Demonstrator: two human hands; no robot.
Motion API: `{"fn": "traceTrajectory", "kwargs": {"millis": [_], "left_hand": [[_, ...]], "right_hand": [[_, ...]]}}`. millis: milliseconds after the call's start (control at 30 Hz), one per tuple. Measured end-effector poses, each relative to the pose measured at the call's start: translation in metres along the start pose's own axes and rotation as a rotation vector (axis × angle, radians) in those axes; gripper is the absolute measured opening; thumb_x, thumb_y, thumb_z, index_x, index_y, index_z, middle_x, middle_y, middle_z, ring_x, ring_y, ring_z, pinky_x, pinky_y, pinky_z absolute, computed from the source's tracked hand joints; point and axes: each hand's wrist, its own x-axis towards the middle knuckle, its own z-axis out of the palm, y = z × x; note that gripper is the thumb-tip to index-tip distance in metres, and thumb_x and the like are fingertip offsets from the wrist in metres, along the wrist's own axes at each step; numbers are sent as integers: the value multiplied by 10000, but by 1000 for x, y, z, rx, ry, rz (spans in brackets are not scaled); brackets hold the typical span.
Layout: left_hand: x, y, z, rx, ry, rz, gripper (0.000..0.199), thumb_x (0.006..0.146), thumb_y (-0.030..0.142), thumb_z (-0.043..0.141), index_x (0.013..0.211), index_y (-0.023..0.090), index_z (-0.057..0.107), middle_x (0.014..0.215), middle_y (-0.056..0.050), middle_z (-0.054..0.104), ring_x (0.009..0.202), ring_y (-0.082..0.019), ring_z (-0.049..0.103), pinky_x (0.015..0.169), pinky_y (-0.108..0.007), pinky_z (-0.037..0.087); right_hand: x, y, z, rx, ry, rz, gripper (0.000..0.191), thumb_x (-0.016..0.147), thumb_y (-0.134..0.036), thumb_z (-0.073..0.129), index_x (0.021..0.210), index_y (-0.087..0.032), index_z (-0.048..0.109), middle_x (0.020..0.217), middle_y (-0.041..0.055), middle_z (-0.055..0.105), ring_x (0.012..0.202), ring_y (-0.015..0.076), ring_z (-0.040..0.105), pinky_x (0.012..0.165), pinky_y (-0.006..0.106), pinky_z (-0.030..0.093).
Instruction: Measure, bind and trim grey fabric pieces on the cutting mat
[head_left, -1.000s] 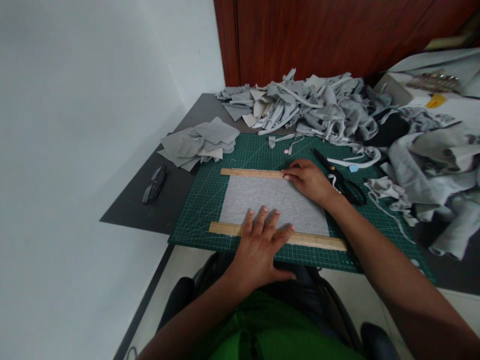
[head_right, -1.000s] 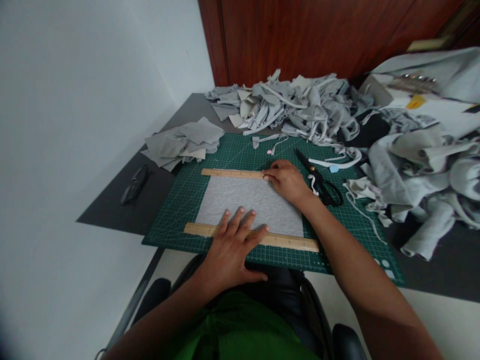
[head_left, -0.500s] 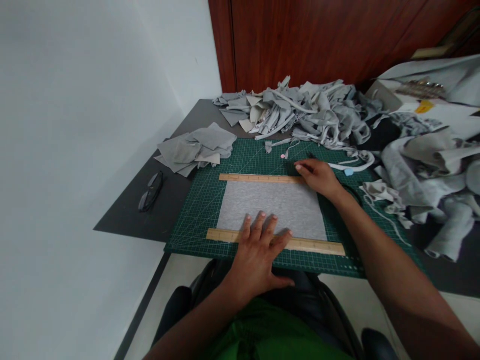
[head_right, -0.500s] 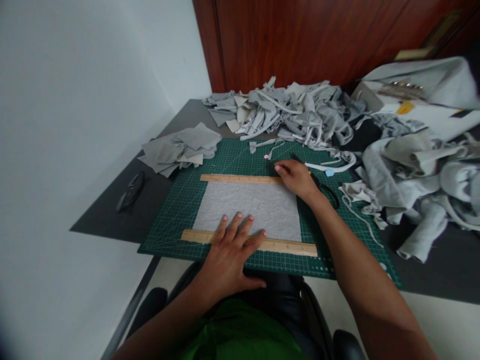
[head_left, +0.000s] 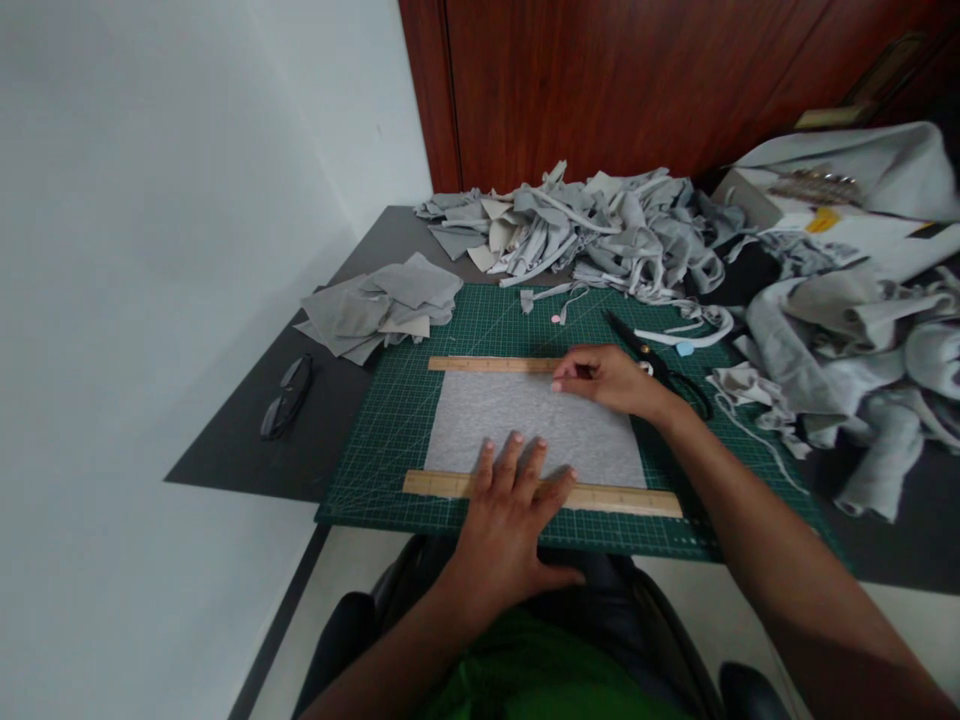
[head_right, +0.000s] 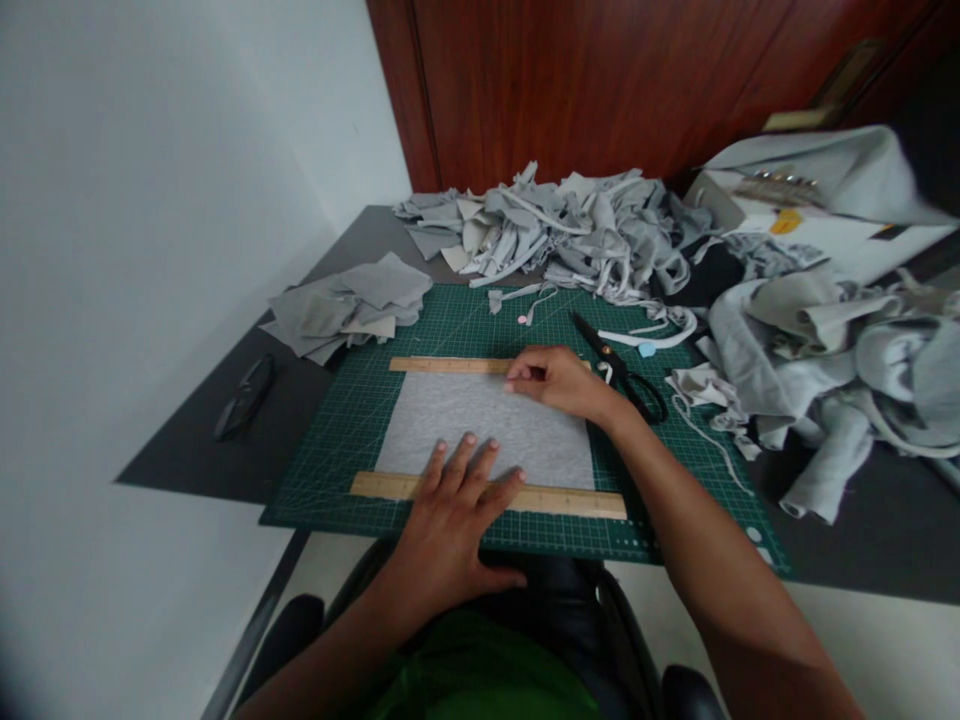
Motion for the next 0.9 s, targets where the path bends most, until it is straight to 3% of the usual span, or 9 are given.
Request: {"fn": "traceTrajectory", "kwargs": {"millis": [133, 367, 500, 600, 667, 733, 833, 900], "left_hand": [[0, 0, -1, -8, 7, 3, 1094, 729, 897, 647, 1625, 345, 352, 1730, -113, 247, 1609, -419, 123, 1284, -663, 2], [-1, -2, -2, -21, 7, 21, 1112, 732, 927, 602, 1633, 331, 338, 1734, -126, 230, 1609, -427, 109, 1277, -676, 1], [-2, -2, -2, -17, 10, 22, 1081, 759, 901, 608, 1630, 316, 348, 1720, -136, 268, 1611, -417, 115, 1280, -671, 11], [-3, -2, -3, -27, 23, 25, 1062, 774, 879, 620, 1631, 313, 348, 1723, -136, 260, 1609, -417, 127, 1282, -672, 40], [-3, -2, -4, -40, 29, 28, 1069, 773, 876, 623, 1630, 297, 353, 1721, -141, 264, 1611, -417, 118, 1282, -676, 45], [-3, -2, -6, -56, 18, 35, 1066, 780, 872, 617, 1615, 251, 385, 1706, -151, 300, 1613, -411, 108, 1288, -671, 42], [-3, -2, -7, -69, -4, 30, 1029, 823, 821, 609, 1587, 159, 418, 1700, -179, 301, 1618, -394, 88, 1300, -646, 48], [-3, -3, -7, -64, -6, 17, 980, 875, 720, 609, 1606, 112, 368, 1712, -194, 255, 1623, -371, 62, 1307, -621, 54]], "right_hand": [[-3, -10, 6, 58, -330, 77, 353, 791, -514, 808, 804, -176, 709, 642, -61, 539, 583, 100, 445, 567, 243, 335], [-6, -20, 7, -12, -493, 52, 438, 709, -531, 879, 917, -187, 706, 788, -33, 599, 711, 136, 527, 627, 254, 394], [-11, -32, 15, -206, -460, 41, 396, 722, -468, 882, 939, -187, 705, 842, -17, 621, 762, 159, 564, 655, 261, 404], [-25, -49, 22, -344, -364, 45, 194, 836, -309, 792, 953, -186, 697, 905, 16, 655, 824, 179, 607, 728, 282, 434], [-41, -65, 30, -462, -249, 21, 112, 904, -225, 703, 1008, -186, 698, 1012, 65, 674, 923, 214, 637, 827, 330, 460], [-61, -84, 42, -551, -136, 20, 107, 952, -245, 650, 1019, -178, 699, 1026, 102, 674, 959, 257, 645, 874, 395, 476], [-93, -106, 67, -555, -123, 34, 163, 1007, -263, 560, 1004, -192, 706, 1009, 115, 699, 932, 279, 665, 877, 452, 508], [-112, -114, 84, -533, -114, 71, 157, 966, -206, 584, 1070, -211, 702, 1097, 124, 720, 1009, 303, 675, 928, 491, 516]]}}
